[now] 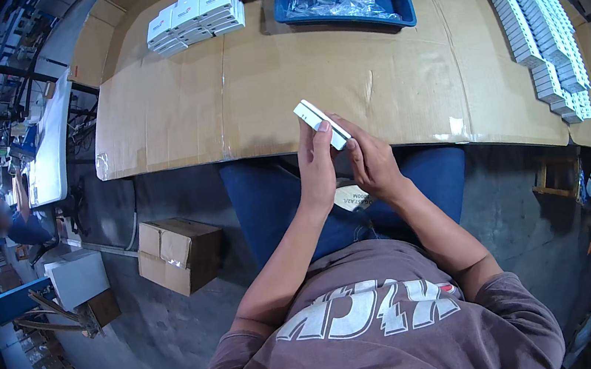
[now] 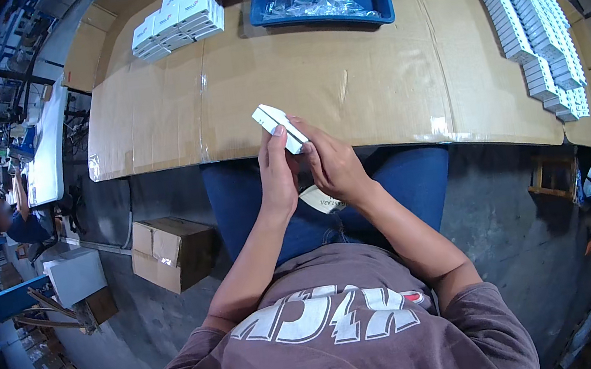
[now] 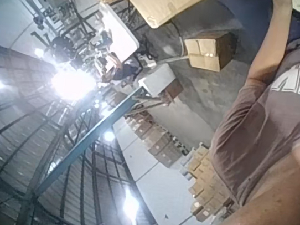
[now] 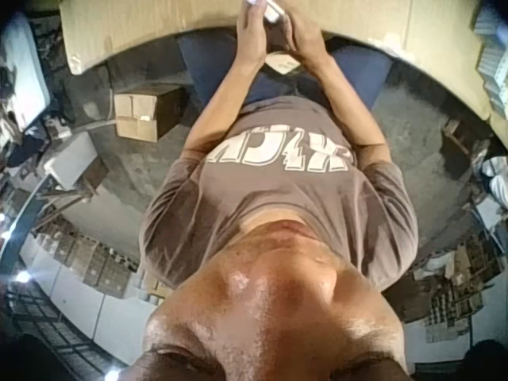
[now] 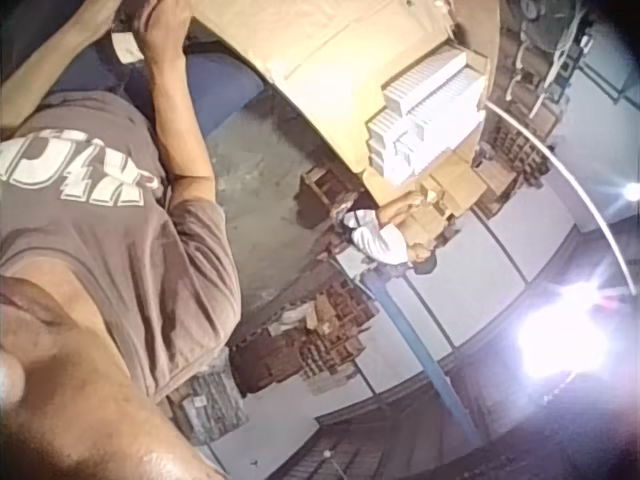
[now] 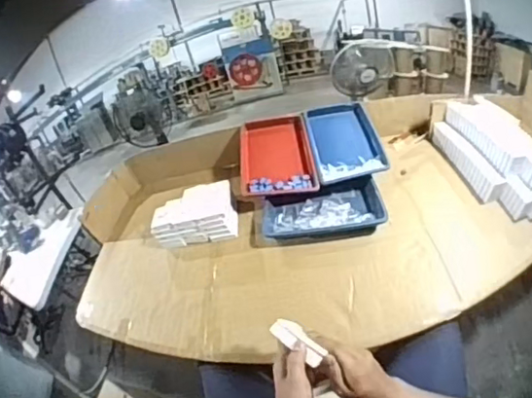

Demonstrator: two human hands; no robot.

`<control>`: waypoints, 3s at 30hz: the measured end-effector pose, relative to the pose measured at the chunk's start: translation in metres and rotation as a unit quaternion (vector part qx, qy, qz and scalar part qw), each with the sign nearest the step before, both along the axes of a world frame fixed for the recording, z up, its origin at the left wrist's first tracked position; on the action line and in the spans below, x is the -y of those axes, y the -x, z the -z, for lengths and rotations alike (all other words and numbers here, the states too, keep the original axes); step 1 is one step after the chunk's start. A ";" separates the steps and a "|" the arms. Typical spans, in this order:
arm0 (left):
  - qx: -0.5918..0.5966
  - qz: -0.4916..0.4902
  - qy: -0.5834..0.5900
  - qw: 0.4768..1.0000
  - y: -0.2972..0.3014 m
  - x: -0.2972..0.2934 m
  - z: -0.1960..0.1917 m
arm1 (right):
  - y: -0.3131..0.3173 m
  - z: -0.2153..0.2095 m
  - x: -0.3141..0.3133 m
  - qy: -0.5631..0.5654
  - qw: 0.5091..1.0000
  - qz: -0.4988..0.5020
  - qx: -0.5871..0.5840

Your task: Packing small blue and white components into plastic bags and placing them inside small white cardboard boxes.

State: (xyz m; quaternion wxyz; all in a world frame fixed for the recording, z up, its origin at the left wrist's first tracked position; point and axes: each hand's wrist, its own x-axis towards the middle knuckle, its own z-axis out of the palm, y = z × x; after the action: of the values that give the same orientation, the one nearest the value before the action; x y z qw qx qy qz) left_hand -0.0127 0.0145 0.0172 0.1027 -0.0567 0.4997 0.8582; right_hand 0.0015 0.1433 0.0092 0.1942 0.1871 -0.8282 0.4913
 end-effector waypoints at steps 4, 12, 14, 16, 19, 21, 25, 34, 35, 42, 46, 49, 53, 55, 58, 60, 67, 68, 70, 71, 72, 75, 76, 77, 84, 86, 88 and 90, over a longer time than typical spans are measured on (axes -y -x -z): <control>-0.058 0.000 -0.001 0.998 0.007 0.008 -0.007 | 0.003 -0.017 -0.014 0.078 0.986 -0.110 0.094; -0.253 0.034 0.154 0.954 0.008 0.021 0.006 | 0.005 -0.034 -0.015 0.208 0.960 -0.104 0.155; -0.239 0.057 0.176 0.953 0.006 0.022 0.008 | 0.003 -0.031 -0.018 0.158 0.972 -0.074 0.160; -0.234 0.050 0.154 0.959 0.007 0.020 0.006 | 0.002 -0.033 -0.019 0.124 0.984 -0.053 0.112; -0.235 0.078 0.179 0.952 0.008 0.025 0.004 | -0.002 -0.029 -0.022 0.096 0.985 -0.072 0.123; -0.243 0.074 0.175 0.951 0.008 0.025 0.002 | -0.003 -0.030 -0.020 0.131 0.978 -0.077 0.144; -0.240 0.061 0.175 0.953 0.007 0.023 -0.002 | 0.006 -0.026 -0.025 0.242 0.945 -0.121 0.184; -0.282 0.119 0.344 0.888 0.010 0.022 -0.002 | 0.007 -0.041 -0.031 0.291 0.882 -0.033 0.369; -0.281 0.119 0.344 0.888 0.009 0.023 -0.003 | 0.008 -0.043 -0.031 0.280 0.875 -0.036 0.393; -0.085 0.159 0.023 0.983 0.004 0.024 -0.005 | 0.008 -0.027 -0.028 0.281 0.912 -0.018 0.299; -0.014 0.161 -0.054 0.985 0.009 0.024 0.000 | 0.007 -0.023 -0.031 0.145 0.963 -0.037 0.224; -0.066 0.115 0.020 0.991 0.009 0.023 -0.004 | 0.004 -0.020 -0.032 0.080 0.985 -0.056 0.142; -0.121 0.098 0.072 0.985 0.011 0.027 0.003 | -0.002 -0.023 -0.027 -0.004 0.993 -0.070 0.098; -0.145 0.092 0.088 0.981 0.010 0.027 0.000 | -0.002 -0.022 -0.029 -0.034 0.994 -0.076 0.075; -0.159 0.093 0.098 0.978 0.009 0.026 -0.003 | -0.002 -0.021 -0.027 -0.072 0.993 -0.085 0.048; -0.158 0.095 0.096 0.978 0.008 0.027 -0.002 | -0.002 -0.019 -0.025 -0.080 0.992 -0.088 0.045; -0.156 0.092 0.100 0.978 0.004 0.025 -0.002 | -0.007 -0.019 -0.023 -0.097 0.990 -0.084 0.055; -0.156 0.092 0.100 0.978 0.004 0.026 -0.001 | -0.007 -0.019 -0.024 -0.102 0.989 -0.084 0.062; -0.125 0.111 0.092 0.982 0.002 0.029 0.002 | -0.007 -0.021 -0.027 -0.096 0.989 -0.090 0.070; -0.125 0.112 0.092 0.982 0.001 0.027 0.002 | -0.007 -0.022 -0.028 -0.091 0.988 -0.096 0.078; -0.131 0.097 0.083 0.983 0.000 0.025 0.002 | -0.007 -0.022 -0.028 -0.091 0.988 -0.096 0.078; -0.151 0.066 0.074 0.984 0.000 0.021 0.000 | -0.004 -0.022 -0.021 -0.036 0.992 -0.099 0.063; -0.163 0.049 0.074 0.983 0.001 0.020 -0.001 | -0.004 -0.023 -0.021 -0.036 0.992 -0.099 0.062; -0.165 0.049 0.074 0.982 0.002 0.017 -0.002 | -0.004 -0.024 -0.021 0.035 0.990 -0.102 0.088; -0.348 0.036 0.301 0.887 0.007 0.016 0.008 | -0.004 -0.046 -0.004 0.336 0.847 -0.054 0.408; -0.375 -0.031 0.285 0.882 0.004 0.010 0.015 | -0.009 -0.044 0.010 0.436 0.824 -0.070 0.355; -0.390 -0.054 0.337 0.855 0.004 0.008 0.016 | -0.012 -0.046 0.014 0.460 0.803 -0.067 0.374; -0.358 -0.064 0.300 0.882 0.004 0.009 0.015 | -0.014 -0.042 0.019 0.450 0.820 -0.064 0.349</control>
State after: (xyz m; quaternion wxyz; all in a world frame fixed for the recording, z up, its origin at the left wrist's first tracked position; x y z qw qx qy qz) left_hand -0.0165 0.0058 0.0021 -0.1600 0.1941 0.7314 0.6338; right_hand 0.0150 0.1238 0.0507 -0.0768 -0.0524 -0.5133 0.8531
